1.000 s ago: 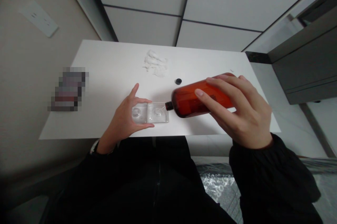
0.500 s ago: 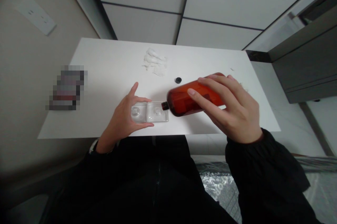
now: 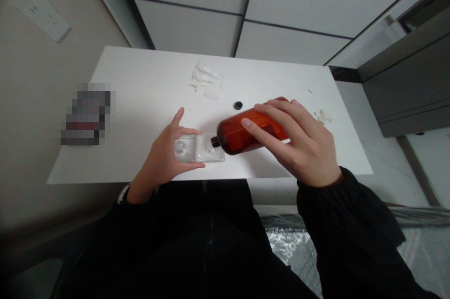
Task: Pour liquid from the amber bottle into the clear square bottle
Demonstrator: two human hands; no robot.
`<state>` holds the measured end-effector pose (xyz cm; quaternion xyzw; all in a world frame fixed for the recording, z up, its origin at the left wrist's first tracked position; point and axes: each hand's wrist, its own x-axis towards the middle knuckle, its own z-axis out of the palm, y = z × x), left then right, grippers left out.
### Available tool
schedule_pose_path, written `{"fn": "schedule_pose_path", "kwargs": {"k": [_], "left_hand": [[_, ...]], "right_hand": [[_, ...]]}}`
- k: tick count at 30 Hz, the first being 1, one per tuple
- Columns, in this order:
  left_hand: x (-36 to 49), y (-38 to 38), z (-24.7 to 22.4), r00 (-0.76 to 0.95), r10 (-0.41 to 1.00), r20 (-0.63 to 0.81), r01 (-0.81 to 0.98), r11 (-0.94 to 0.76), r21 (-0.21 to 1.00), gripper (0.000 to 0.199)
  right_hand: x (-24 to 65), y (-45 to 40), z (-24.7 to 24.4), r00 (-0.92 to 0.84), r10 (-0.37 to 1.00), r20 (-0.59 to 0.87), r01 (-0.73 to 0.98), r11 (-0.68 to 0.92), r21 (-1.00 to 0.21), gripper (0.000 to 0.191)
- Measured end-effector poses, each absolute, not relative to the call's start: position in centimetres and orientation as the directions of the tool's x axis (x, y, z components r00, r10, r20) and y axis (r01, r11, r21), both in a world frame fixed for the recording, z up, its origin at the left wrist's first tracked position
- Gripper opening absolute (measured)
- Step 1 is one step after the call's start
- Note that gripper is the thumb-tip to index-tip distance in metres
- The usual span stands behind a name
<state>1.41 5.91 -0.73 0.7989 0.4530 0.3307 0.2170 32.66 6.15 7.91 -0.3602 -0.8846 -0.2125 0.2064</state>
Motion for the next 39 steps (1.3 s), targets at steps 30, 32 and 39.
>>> {"fn": "schedule_pose_path", "kwargs": {"k": [30,32,39], "left_hand": [[1.4,6.0,-0.7,0.375,0.864,0.337,0.573,-0.502,0.648,0.147],[1.4,6.0,-0.8,0.373,0.865,0.335,0.573,-0.499,0.650,0.146],[1.4,6.0,-0.8,0.370,0.870,0.324,0.569,-0.489,0.662,0.147]], "right_hand": [[31.7,6.3,9.4,-0.713,0.552,0.432,0.688,0.670,0.279,0.094],[31.7,6.4,9.5,-0.720,0.552,0.421,0.681,0.680,0.274,0.091],[31.6,6.7,9.5,-0.747,0.512,0.425,0.647,0.706,0.287,0.081]]}}
